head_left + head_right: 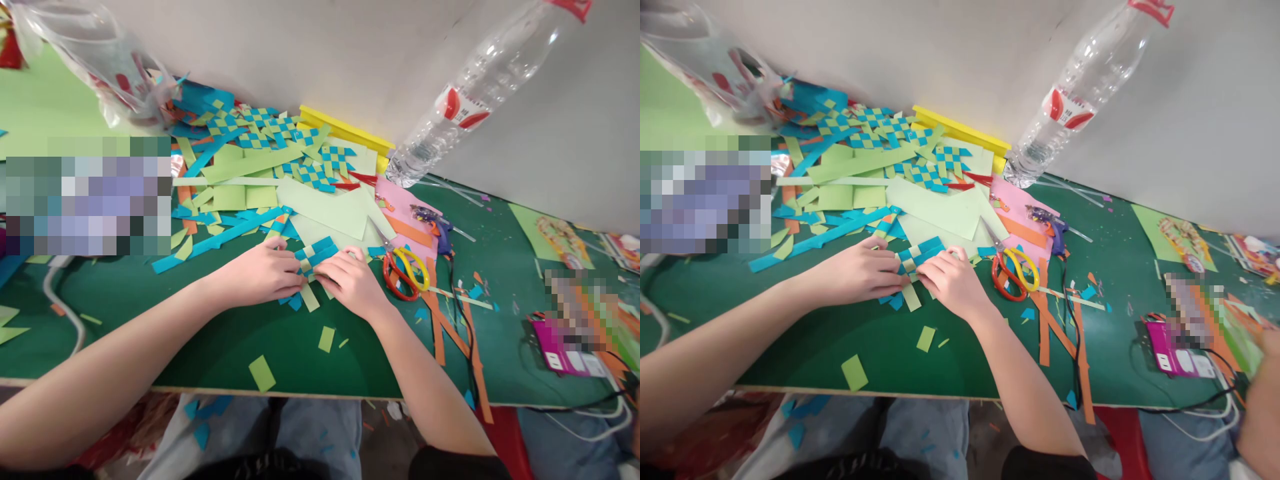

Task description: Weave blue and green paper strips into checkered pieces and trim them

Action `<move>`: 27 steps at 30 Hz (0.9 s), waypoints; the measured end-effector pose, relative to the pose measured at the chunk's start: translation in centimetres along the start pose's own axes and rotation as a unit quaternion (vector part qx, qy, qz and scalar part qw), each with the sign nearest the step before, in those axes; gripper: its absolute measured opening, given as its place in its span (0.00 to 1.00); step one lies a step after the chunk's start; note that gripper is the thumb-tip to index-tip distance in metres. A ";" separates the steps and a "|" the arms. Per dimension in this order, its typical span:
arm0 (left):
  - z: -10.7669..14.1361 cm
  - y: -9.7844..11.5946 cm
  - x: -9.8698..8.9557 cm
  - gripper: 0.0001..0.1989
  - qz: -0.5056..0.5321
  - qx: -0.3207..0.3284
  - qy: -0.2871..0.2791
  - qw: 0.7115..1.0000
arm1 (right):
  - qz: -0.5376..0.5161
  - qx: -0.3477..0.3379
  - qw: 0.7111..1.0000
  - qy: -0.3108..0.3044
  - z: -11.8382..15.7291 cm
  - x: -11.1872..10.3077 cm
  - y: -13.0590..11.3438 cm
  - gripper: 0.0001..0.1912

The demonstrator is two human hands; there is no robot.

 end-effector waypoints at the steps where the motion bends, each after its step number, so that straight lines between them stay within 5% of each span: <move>1: 0.0 0.0 0.0 0.11 0.002 -0.001 0.001 1.000 | 0.001 0.000 1.000 0.004 0.0 0.0 0.0 0.09; 17: 0.1 -1.4 -0.9 0.09 -0.080 -0.073 0.051 0.993 | -0.002 -0.027 1.000 -0.013 0.4 -0.5 -0.5 0.07; 27: 0.4 -1.7 0.4 0.09 -0.088 -0.075 0.009 0.993 | 0.019 -0.056 0.998 -0.034 0.6 -0.6 -1.1 0.06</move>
Point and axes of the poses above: each hand's wrist, its own z-axis away from the middle knuckle, its own x-axis out of the palm, y = z × x, the point moved 8 cm from there along -z, towards the middle knuckle, and after that the axes turned 10 degrees about -z, right-handed, at the moved point
